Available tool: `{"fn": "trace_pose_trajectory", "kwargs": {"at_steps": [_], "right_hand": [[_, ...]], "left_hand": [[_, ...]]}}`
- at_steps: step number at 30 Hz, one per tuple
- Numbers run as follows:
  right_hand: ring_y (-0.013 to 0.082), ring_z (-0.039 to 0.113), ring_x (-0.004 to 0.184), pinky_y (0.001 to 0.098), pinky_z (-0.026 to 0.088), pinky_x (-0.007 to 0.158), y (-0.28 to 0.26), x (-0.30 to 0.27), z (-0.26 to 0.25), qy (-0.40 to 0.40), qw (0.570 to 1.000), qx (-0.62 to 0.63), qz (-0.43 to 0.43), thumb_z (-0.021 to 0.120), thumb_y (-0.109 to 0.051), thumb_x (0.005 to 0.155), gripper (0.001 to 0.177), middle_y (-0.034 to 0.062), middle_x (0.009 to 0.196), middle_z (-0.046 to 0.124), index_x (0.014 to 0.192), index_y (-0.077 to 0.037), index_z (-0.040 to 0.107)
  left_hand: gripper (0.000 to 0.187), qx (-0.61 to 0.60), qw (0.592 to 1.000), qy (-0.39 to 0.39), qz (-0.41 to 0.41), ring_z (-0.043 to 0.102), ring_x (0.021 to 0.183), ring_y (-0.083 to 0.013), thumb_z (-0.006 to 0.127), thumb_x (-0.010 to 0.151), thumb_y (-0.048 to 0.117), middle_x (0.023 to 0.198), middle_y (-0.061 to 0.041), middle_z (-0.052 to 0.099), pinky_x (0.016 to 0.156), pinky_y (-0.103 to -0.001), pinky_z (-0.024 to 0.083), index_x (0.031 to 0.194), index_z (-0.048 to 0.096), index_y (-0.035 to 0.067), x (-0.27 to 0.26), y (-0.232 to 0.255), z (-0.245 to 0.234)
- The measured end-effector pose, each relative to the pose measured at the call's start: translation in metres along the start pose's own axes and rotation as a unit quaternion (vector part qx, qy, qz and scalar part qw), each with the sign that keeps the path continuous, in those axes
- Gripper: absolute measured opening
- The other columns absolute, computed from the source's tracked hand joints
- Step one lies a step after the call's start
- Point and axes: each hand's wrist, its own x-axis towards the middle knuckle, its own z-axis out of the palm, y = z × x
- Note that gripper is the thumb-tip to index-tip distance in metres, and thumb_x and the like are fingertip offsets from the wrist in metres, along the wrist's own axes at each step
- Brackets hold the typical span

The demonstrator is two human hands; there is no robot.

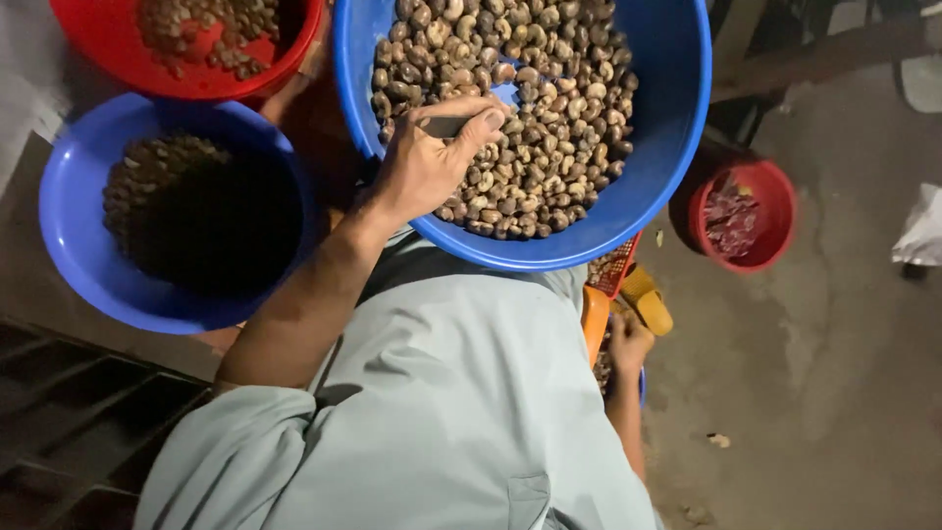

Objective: Manually peeling the skins off cashew nuts using a small specialized tool in a processing facility.

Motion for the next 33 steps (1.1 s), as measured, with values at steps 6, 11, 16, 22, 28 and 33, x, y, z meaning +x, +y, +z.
{"fn": "trace_pose_trajectory", "kwargs": {"at_steps": [6, 11, 16, 22, 28, 33], "right_hand": [[0.0454, 0.068, 0.098, 0.0512, 0.054, 0.082, -0.059, 0.011, -0.034, -0.072, 0.97, -0.208, 0.105, 0.06, -0.042, 0.097, 0.047, 0.0212, 0.109, 0.074, 0.133, -0.014, 0.065], [0.0262, 0.069, 0.092, 0.0347, 0.058, 0.082, -0.259, 0.053, -0.108, 0.152, 0.945, 0.078, -0.278, 0.066, 0.007, 0.104, 0.02, 0.0204, 0.109, 0.072, 0.124, 0.008, 0.064], [0.0245, 0.069, 0.089, 0.0326, 0.058, 0.075, -0.402, 0.075, -0.117, 0.031, 0.891, 0.111, -0.438, 0.06, 0.017, 0.097, 0.035, 0.0203, 0.113, 0.069, 0.131, 0.007, 0.06], [0.0232, 0.07, 0.079, 0.0367, 0.056, 0.059, -0.43, 0.168, -0.001, 0.0, 0.792, -0.184, -0.582, 0.071, -0.018, 0.094, 0.017, 0.0033, 0.105, 0.074, 0.111, -0.016, 0.076], [0.0407, 0.068, 0.071, 0.0523, 0.052, 0.055, -0.424, 0.178, 0.051, -0.061, 0.839, -0.263, -0.473, 0.067, -0.024, 0.091, 0.022, 0.0159, 0.104, 0.066, 0.109, -0.011, 0.066], [0.0389, 0.066, 0.065, 0.0504, 0.049, 0.048, -0.426, 0.166, 0.039, -0.018, 0.832, -0.206, -0.515, 0.074, -0.018, 0.084, 0.025, 0.0132, 0.096, 0.064, 0.098, -0.008, 0.056]], "left_hand": [[0.022, -0.015, 1.0, 0.006, -0.007, 0.08, 0.089, -0.026, 0.063, 0.106, 0.012, 0.108, -0.017, 0.076, 0.081, -0.031, 0.072, 0.118, 0.071, -0.004, 0.003, 0.005, 0.002], [0.033, 0.039, 0.999, 0.001, -0.001, 0.082, 0.086, -0.026, 0.059, 0.108, 0.021, 0.097, -0.018, 0.079, 0.07, -0.029, 0.068, 0.121, 0.07, -0.007, 0.004, 0.01, -0.001], [0.031, 0.03, 0.999, 0.004, -0.017, 0.082, 0.086, -0.0247, 0.06, 0.108, 0.021, 0.101, -0.015, 0.078, 0.066, -0.026, 0.064, 0.121, 0.071, -0.005, 0.002, 0.008, -0.001], [0.03, 0.011, 0.999, 0.02, -0.047, 0.082, 0.089, -0.0258, 0.063, 0.105, 0.018, 0.112, -0.016, 0.078, 0.072, -0.027, 0.068, 0.124, 0.07, -0.005, -0.001, -0.002, 0.0], [0.031, -0.005, 0.996, 0.015, -0.086, 0.083, 0.096, -0.0261, 0.062, 0.105, 0.017, 0.11, -0.014, 0.08, 0.067, -0.023, 0.066, 0.126, 0.069, -0.004, -0.001, -0.005, -0.003], [0.033, -0.004, 0.999, 0.004, -0.053, 0.083, 0.094, -0.028, 0.061, 0.106, 0.017, 0.105, -0.015, 0.079, 0.068, -0.025, 0.067, 0.128, 0.066, -0.007, 0.0, -0.004, -0.003]]}}
